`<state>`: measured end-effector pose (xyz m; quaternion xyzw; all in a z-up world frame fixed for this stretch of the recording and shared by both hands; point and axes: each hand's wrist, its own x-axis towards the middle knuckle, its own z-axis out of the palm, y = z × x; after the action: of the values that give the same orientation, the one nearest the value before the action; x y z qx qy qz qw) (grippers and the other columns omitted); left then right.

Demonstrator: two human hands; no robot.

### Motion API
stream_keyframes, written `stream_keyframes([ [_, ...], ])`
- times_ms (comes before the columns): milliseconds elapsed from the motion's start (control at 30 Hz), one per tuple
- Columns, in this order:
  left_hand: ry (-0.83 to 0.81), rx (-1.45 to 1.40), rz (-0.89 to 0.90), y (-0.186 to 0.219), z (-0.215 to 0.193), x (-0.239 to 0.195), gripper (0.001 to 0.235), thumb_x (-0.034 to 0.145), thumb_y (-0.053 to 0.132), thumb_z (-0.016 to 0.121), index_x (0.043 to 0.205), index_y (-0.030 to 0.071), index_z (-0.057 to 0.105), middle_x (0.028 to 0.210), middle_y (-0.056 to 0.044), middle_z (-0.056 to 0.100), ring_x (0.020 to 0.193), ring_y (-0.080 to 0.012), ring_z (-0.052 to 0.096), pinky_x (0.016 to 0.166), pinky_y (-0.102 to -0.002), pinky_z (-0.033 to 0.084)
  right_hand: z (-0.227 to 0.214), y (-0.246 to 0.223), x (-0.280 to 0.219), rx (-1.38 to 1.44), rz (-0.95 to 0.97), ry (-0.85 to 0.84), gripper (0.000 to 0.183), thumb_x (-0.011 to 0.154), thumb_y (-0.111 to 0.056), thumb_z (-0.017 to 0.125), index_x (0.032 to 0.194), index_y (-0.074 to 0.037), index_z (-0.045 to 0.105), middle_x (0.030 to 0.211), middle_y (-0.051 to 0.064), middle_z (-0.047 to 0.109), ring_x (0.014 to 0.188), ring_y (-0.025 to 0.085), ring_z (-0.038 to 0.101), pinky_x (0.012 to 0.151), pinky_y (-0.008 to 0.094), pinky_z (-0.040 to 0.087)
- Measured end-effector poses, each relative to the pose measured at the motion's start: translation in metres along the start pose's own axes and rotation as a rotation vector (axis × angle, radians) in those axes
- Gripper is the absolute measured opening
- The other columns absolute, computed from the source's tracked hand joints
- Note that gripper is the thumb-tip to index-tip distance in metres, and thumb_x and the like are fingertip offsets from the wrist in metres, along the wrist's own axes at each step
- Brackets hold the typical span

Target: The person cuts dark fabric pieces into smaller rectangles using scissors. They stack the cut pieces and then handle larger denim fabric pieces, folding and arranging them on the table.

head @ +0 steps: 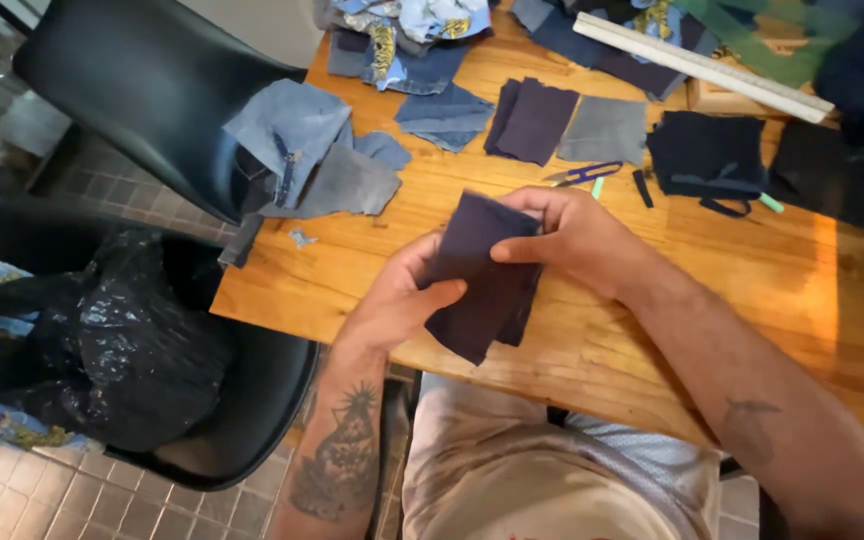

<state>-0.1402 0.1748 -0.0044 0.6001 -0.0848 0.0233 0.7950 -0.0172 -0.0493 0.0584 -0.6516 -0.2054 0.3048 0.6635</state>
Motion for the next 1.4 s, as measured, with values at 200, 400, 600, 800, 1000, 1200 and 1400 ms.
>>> stream_keyframes([
  [200, 0.202, 0.296, -0.251, -0.05, 0.006, -0.004, 0.038, 0.1, 0.007, 0.091, 0.131, 0.003, 0.069, 0.107, -0.01, 0.08, 0.096, -0.0198, 0.071, 0.087, -0.032, 0.063, -0.028, 0.019, 0.009, -0.401, -0.12, 0.226, 0.027, 0.091, -0.007, 0.093, 0.117, -0.015, 0.091, 0.086, -0.006, 0.084, 0.081, 0.004, 0.068, 0.075, 0.021, 0.056],
  [400, 0.385, 0.456, -0.524, 0.023, 0.049, -0.024, 0.05, 0.097, 0.012, 0.091, 0.139, 0.0, 0.068, 0.097, -0.021, 0.088, 0.053, -0.0246, 0.082, 0.041, -0.027, 0.064, -0.047, 0.071, 0.032, -1.049, -0.172, 0.352, 0.017, 0.103, -0.046, 0.089, 0.105, -0.029, 0.088, 0.093, 0.002, 0.082, 0.098, 0.027, 0.081, 0.086, 0.044, 0.065],
  [600, 0.428, 0.602, -0.564, 0.028, 0.05, -0.035, 0.042, 0.09, 0.018, 0.097, 0.125, 0.002, 0.08, 0.073, -0.011, 0.086, 0.048, -0.0195, 0.08, 0.054, -0.028, 0.063, -0.061, 0.099, 0.045, -1.156, -0.59, 0.317, 0.018, 0.098, -0.037, 0.091, 0.099, -0.021, 0.084, 0.091, 0.003, 0.079, 0.101, 0.028, 0.08, 0.09, 0.044, 0.064],
  [800, 0.576, 0.651, -0.599, 0.03, 0.04, -0.036, 0.048, 0.089, 0.019, 0.099, 0.126, 0.003, 0.073, 0.087, -0.013, 0.087, 0.044, -0.0187, 0.077, 0.043, -0.027, 0.061, -0.059, 0.101, 0.07, -1.116, -0.69, 0.236, 0.01, 0.1, -0.029, 0.089, 0.097, -0.021, 0.085, 0.093, 0.004, 0.08, 0.1, 0.03, 0.078, 0.091, 0.047, 0.063],
  [1000, 0.594, 0.672, -0.625, 0.034, 0.049, -0.034, 0.051, 0.087, 0.023, 0.1, 0.121, 0.003, 0.068, 0.084, -0.011, 0.082, 0.043, -0.0185, 0.075, 0.045, -0.026, 0.058, -0.059, 0.103, 0.069, -1.061, -0.655, 0.238, 0.01, 0.101, -0.03, 0.091, 0.097, -0.021, 0.087, 0.093, 0.006, 0.081, 0.101, 0.033, 0.079, 0.092, 0.048, 0.063],
  [1200, 0.563, 0.628, -0.62, 0.03, 0.042, -0.034, 0.051, 0.084, 0.021, 0.102, 0.123, -0.002, 0.077, 0.087, -0.011, 0.08, 0.049, -0.0179, 0.078, 0.047, -0.026, 0.062, -0.062, 0.099, 0.063, -0.978, -0.658, 0.311, 0.006, 0.102, -0.031, 0.093, 0.1, -0.027, 0.088, 0.096, -0.001, 0.081, 0.102, 0.026, 0.078, 0.093, 0.041, 0.063],
  [1400, 0.669, 0.598, -0.353, 0.022, -0.012, -0.018, 0.021, 0.098, 0.032, 0.092, 0.107, 0.013, 0.089, 0.072, 0.003, 0.06, 0.06, -0.011, 0.062, 0.054, -0.024, 0.047, -0.061, 0.069, 0.009, -0.777, -0.213, 0.487, 0.012, 0.101, -0.035, 0.093, 0.107, -0.027, 0.087, 0.081, -0.001, 0.077, 0.082, 0.02, 0.077, 0.08, 0.038, 0.063],
])
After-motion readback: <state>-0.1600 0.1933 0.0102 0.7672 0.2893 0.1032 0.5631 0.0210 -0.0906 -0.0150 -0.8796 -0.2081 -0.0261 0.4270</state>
